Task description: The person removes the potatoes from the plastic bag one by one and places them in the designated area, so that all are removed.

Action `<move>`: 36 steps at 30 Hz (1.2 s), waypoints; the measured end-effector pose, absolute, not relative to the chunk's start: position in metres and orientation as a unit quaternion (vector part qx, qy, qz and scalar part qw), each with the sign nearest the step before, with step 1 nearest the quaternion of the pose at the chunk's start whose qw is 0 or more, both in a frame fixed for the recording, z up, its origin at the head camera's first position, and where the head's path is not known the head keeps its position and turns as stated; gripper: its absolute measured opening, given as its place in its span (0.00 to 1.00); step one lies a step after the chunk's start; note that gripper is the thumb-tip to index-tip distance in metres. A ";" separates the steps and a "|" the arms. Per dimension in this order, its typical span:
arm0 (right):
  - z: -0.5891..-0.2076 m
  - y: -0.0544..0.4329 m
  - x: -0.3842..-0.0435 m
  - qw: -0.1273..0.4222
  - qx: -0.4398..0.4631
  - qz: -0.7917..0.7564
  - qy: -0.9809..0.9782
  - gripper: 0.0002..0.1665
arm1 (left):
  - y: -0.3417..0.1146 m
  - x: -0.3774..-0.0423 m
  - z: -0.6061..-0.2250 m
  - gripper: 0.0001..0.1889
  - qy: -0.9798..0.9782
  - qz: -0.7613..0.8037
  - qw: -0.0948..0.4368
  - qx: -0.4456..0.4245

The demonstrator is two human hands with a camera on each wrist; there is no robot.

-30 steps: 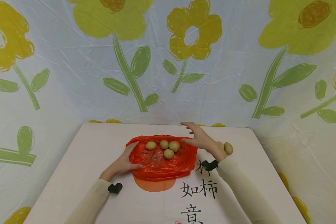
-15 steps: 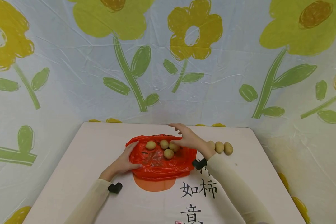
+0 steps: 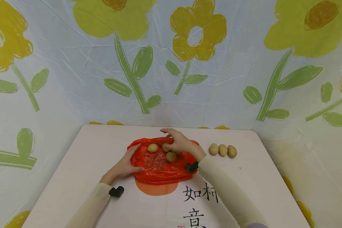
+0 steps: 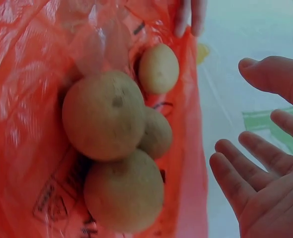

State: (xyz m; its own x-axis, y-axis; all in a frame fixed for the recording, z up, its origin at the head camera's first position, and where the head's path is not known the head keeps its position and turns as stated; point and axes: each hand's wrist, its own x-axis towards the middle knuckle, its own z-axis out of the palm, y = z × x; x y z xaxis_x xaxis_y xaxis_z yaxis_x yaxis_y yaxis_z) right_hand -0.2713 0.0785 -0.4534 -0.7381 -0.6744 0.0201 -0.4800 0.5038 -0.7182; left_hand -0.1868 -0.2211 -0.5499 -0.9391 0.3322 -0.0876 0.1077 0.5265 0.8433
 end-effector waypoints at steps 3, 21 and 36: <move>-0.459 0.070 -0.273 0.141 -0.340 -0.366 0.855 0.43 | -0.222 -0.186 -0.550 0.59 0.865 0.472 0.124 0.119; -0.481 0.021 -0.273 0.191 -0.340 -0.307 0.868 0.40 | -0.225 -0.186 -0.547 0.59 0.869 0.463 0.115 0.129; -0.491 0.020 -0.266 0.211 -0.350 -0.249 0.878 0.34 | -0.224 -0.189 -0.546 0.58 0.866 0.468 0.109 0.138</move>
State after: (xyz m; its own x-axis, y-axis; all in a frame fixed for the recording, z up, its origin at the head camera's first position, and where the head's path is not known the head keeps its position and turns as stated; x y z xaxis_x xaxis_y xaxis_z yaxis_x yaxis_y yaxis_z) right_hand -0.2657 0.0199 -0.4914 -0.6659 -0.7198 -0.1959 -0.5102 0.6310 -0.5843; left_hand -0.1894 -0.2243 -0.5462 -0.9380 0.3414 -0.0600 0.1372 0.5247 0.8402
